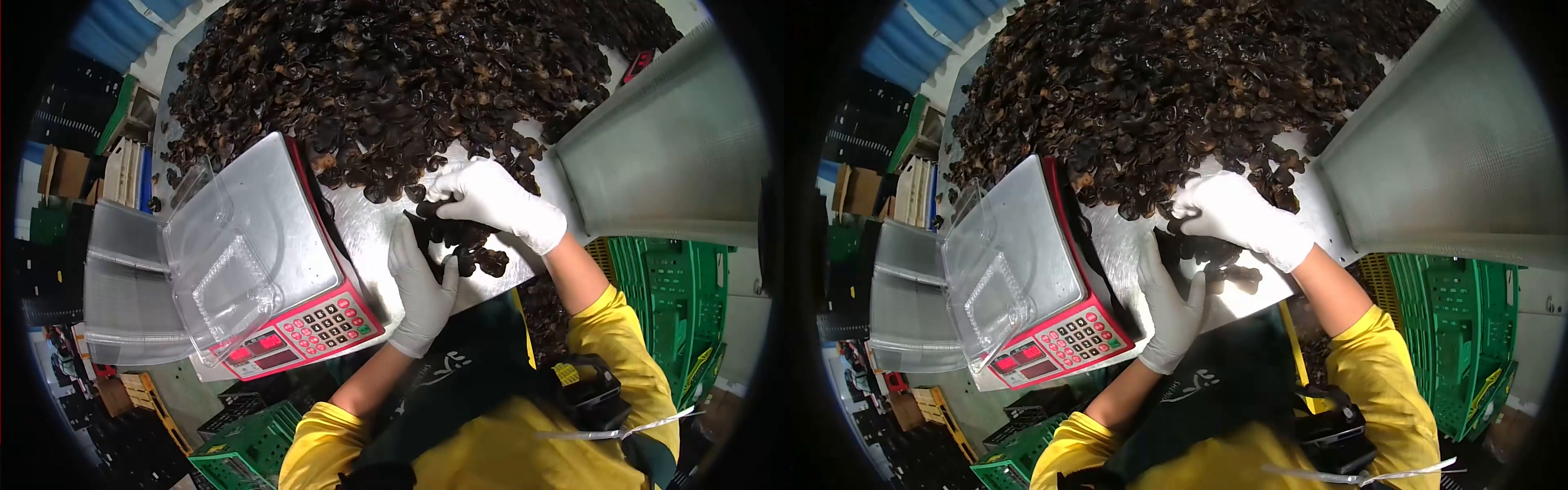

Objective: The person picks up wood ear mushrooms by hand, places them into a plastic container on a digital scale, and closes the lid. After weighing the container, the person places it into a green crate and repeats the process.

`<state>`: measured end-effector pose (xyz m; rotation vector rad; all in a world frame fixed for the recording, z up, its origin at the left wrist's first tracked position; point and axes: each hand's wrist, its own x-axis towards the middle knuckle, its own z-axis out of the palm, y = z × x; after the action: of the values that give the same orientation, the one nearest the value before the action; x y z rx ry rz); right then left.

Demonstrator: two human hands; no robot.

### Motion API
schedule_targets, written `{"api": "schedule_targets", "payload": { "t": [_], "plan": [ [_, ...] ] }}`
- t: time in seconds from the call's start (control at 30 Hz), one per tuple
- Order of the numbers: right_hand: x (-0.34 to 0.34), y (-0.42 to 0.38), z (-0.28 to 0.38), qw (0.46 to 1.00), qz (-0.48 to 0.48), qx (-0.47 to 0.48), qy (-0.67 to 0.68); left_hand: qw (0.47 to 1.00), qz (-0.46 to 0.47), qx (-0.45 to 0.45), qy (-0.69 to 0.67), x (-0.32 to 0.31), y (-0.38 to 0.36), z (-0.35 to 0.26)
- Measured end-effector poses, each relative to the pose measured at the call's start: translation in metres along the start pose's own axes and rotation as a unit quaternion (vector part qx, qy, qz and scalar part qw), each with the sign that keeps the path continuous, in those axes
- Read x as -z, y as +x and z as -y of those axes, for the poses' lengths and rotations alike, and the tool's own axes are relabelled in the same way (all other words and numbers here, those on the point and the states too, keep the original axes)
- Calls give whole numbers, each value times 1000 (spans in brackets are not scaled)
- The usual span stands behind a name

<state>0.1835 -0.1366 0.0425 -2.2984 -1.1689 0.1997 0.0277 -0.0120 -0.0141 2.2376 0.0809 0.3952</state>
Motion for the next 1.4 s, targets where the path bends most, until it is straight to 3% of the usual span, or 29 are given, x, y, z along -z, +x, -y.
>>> {"api": "schedule_targets", "payload": {
  "t": [0.1,0.13,0.2,0.27,0.33,0.47,0.53,0.67,0.77,0.87,0.93,1.07,1.13,1.2,1.27,1.37,1.4],
  "plan": [
    [-13,20,4,987,-145,-55,-27,1000,3,-6,7,-1,0,0],
    [-18,33,4,985,-144,-99,5,1000,3,-8,10,-1,0,1],
    [-39,53,-4,968,-213,-60,-122,1000,0,-9,13,-3,-2,3],
    [-46,65,-9,972,-164,-90,-141,1000,-10,-8,16,-3,-2,4],
    [-43,69,-5,968,-188,-138,-86,1000,-12,6,-3,-3,-2,3],
    [-28,52,-9,940,-176,-229,179,1000,-8,6,1,-3,-2,3],
    [-17,42,-9,948,-175,-218,150,1000,-10,1,10,-4,-2,4],
    [-1,15,-4,918,-93,-233,307,1000,-7,5,12,-2,-3,2],
    [5,-6,-6,953,30,-174,246,1000,-6,13,18,-3,-4,4],
    [11,-2,3,963,30,-161,213,1000,-11,1,27,-4,-4,4],
    [2,13,5,975,-64,-154,148,1000,-10,3,20,-4,-3,4],
    [-34,50,4,991,-125,36,-28,1000,-9,4,19,-5,-4,6],
    [-44,59,9,990,-89,106,-19,1000,-19,-1,14,-5,-2,6],
    [-37,48,13,997,19,76,6,1000,-23,-2,6,-3,-3,5],
    [-21,33,15,994,34,98,29,998,-53,22,-34,-2,-1,2],
    [9,-7,17,983,32,57,174,998,-48,36,-27,-3,-2,0],
    [9,-22,9,971,-62,82,218,998,-43,31,-17,-3,-1,0]
  ]
}}
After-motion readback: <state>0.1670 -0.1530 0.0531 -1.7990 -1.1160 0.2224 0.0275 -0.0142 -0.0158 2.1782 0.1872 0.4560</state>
